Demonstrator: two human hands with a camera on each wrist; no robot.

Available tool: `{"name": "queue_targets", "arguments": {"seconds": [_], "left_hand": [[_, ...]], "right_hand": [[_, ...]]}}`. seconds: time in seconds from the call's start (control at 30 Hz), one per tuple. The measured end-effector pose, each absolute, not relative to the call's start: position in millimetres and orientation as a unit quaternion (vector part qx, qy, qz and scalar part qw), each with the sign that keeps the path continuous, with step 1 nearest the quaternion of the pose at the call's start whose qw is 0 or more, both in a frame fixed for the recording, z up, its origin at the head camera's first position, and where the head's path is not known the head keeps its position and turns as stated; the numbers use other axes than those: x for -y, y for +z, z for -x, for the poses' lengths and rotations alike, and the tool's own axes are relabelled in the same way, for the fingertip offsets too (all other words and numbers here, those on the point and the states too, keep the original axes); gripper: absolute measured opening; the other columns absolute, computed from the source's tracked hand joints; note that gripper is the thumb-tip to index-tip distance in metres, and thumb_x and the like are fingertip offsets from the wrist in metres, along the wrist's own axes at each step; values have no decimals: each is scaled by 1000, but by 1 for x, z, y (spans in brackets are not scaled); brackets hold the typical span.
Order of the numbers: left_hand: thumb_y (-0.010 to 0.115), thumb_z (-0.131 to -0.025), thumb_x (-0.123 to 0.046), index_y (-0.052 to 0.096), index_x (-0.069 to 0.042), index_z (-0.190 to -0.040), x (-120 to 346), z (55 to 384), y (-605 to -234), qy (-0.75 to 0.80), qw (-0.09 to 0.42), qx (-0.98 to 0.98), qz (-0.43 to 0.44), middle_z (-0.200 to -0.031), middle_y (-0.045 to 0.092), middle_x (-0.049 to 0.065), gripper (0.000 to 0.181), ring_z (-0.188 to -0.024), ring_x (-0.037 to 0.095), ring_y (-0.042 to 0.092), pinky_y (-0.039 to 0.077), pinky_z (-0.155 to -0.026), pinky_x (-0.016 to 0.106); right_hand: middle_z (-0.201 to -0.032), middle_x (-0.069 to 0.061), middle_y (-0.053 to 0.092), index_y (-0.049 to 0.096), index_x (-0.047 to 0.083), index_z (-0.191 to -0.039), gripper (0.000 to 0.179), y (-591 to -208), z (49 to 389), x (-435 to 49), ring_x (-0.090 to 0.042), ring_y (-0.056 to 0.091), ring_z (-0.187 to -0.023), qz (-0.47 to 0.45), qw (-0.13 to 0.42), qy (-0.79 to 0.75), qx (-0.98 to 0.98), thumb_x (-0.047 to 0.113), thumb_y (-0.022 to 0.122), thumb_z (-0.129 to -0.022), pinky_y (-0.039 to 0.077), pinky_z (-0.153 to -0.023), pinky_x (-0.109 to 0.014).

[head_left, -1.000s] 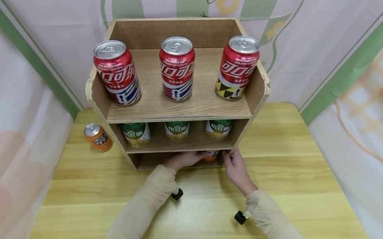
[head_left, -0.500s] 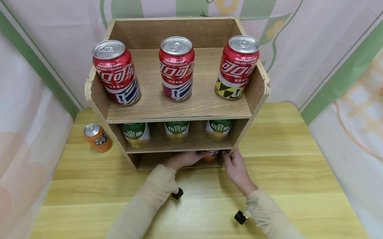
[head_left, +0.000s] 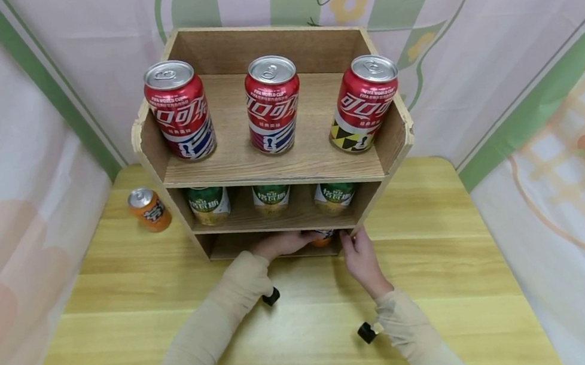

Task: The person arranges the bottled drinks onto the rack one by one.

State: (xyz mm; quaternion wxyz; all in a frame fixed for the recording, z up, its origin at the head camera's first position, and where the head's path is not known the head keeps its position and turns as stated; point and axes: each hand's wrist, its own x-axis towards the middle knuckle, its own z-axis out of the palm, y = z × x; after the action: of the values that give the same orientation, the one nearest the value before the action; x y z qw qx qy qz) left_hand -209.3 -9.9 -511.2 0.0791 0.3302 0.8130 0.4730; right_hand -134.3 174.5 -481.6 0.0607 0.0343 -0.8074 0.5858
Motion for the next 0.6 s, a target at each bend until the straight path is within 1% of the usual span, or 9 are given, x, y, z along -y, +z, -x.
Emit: {"name": "queue_targets", "arguments": {"seconds": [0.13, 0.37, 0.5, 0.6], "left_hand": [[66, -98, -11, 45, 14, -142, 10, 209, -511, 473, 77, -813, -330, -145, 48, 30, 55, -137, 40, 46, 34, -121, 38], [69, -96, -11, 45, 12, -143, 11, 209, -510, 510, 99, -792, -321, -144, 51, 26, 57, -135, 36, 49, 36, -119, 33], [71, -95, -10, 47, 8, -144, 12, 210, -512, 543, 119, -767, -321, -143, 53, 21, 57, -132, 31, 51, 40, -116, 32], [73, -94, -13, 46, 5, -145, 14, 210, -514, 553, 115, -761, -319, -142, 54, 18, 60, -131, 26, 51, 40, -115, 30]], "right_hand": [[-147, -39, 41, 35, -18, -142, 41, -481, 134, -174, -47, 38, -141, -35, 60, 585, 808, -6, 41, -104, 36, -116, -59], [-148, -39, 40, 34, -18, -144, 42, -481, 134, -174, -49, 38, -141, -34, 60, 582, 810, -6, 40, -104, 37, -115, -60], [-147, -40, 40, 34, -18, -144, 42, -479, 134, -174, -50, 38, -140, -31, 58, 574, 816, -6, 41, -104, 38, -114, -61], [-146, -40, 41, 36, -19, -142, 40, -479, 133, -174, -51, 39, -139, -29, 58, 569, 820, -6, 41, -104, 39, -113, -61]]}}
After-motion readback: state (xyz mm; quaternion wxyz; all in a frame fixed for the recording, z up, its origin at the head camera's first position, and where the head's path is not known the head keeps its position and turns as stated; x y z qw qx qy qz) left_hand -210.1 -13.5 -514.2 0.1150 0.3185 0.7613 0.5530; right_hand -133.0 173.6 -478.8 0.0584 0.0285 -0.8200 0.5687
